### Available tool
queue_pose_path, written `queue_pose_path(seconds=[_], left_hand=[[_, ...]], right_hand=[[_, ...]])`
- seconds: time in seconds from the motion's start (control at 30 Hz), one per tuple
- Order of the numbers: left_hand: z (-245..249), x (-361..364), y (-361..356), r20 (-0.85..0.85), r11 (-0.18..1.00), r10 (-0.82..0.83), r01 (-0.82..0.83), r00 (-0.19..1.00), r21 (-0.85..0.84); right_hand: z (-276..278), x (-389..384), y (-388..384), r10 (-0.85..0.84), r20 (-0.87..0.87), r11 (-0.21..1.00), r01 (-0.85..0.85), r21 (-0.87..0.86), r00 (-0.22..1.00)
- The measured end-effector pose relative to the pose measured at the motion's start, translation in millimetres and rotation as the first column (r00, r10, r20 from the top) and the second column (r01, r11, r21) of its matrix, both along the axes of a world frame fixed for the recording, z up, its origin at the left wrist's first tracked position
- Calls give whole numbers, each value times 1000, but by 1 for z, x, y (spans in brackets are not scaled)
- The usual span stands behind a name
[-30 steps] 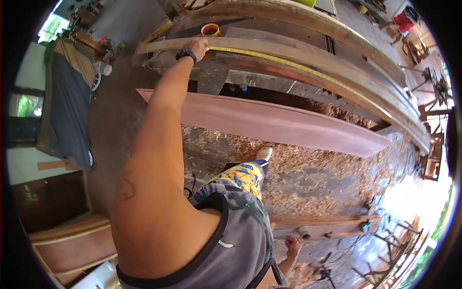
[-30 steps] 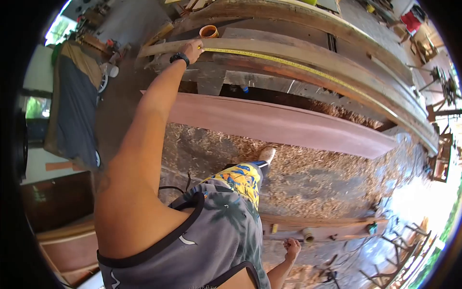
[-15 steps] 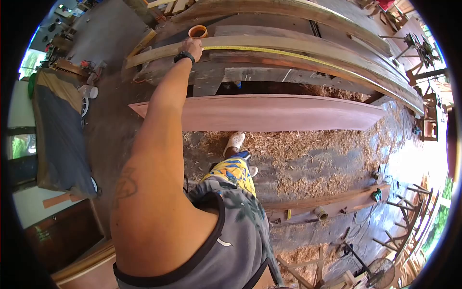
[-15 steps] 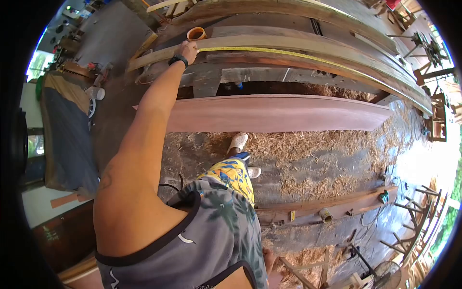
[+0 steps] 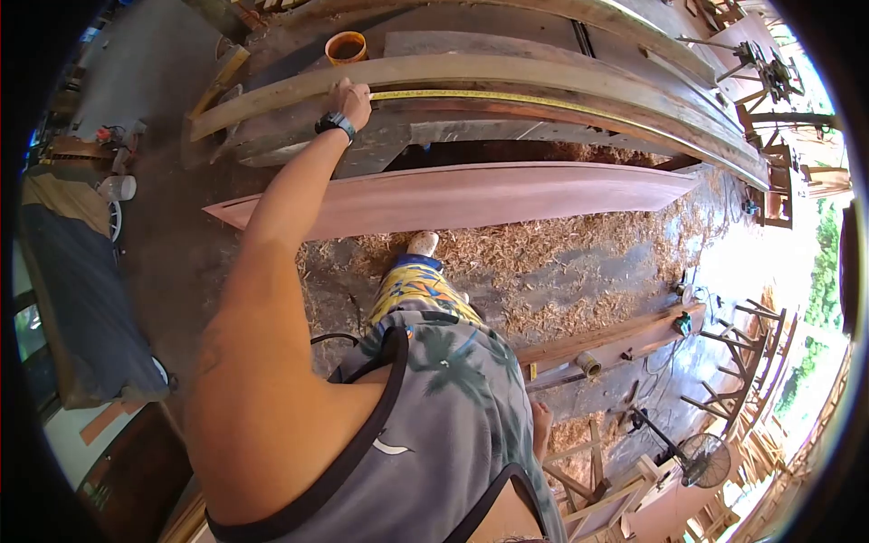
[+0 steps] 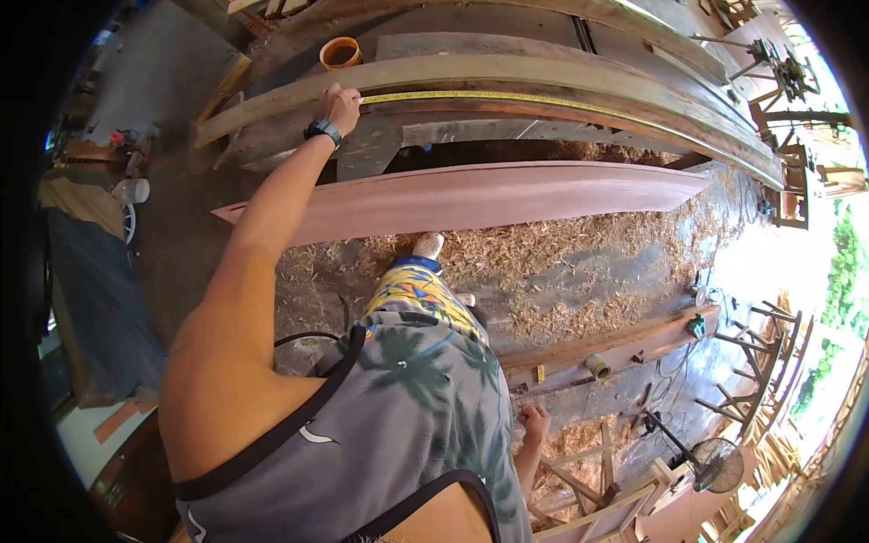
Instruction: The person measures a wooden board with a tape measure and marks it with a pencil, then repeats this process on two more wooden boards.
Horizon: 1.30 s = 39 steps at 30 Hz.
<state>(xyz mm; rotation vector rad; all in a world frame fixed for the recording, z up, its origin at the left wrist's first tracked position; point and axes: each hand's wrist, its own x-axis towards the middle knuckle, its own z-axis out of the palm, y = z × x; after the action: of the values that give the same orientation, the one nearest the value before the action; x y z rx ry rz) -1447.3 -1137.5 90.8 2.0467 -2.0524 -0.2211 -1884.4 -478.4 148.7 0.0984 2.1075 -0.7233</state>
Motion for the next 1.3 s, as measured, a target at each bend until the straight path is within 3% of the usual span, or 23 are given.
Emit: queue_pose_path(seconds=[0.03,0.2,0.27,0.33,0.47,0.6,0.67,0.8,0.9,1.07,1.3], left_hand=[[1,-1,4,-13,997,7,-8,1000,-73],[10,-3,8,74,999,20,-17,997,-49],[2,-4,5,58,1000,13,-12,998,-2],[-13,-4,0,79,995,46,-39,996,-90],[1,-5,7,62,997,20,-15,998,-77],[-2,-2,7,32,994,16,-13,999,-110],[5,-3,7,42,994,12,-7,999,-110],[5,1,4,59,996,-19,24,998,-88],[6,0,0,78,998,-25,30,997,-64],[5,0,1,37,996,-18,21,999,-89],[9,0,0,26,999,-11,12,1000,-48]], right_hand=[[-6,-4,-5,67,-23,998,-67,-12,997],[-22,-28,-58,236,-60,970,-239,-51,970],[-27,-40,-90,486,-206,865,-501,-24,849],[-15,-41,-143,650,-313,742,-667,63,693],[-16,-43,-252,638,-382,663,-729,-170,669],[12,-13,-385,690,-549,448,-874,-186,471],[19,2,-446,694,-577,330,-902,-278,431],[25,32,-544,732,-486,200,-832,-518,478],[16,48,-595,726,-504,195,-843,-501,468],[17,57,-649,723,-367,192,-680,-707,586],[28,37,-689,714,-368,157,-650,-744,595]])
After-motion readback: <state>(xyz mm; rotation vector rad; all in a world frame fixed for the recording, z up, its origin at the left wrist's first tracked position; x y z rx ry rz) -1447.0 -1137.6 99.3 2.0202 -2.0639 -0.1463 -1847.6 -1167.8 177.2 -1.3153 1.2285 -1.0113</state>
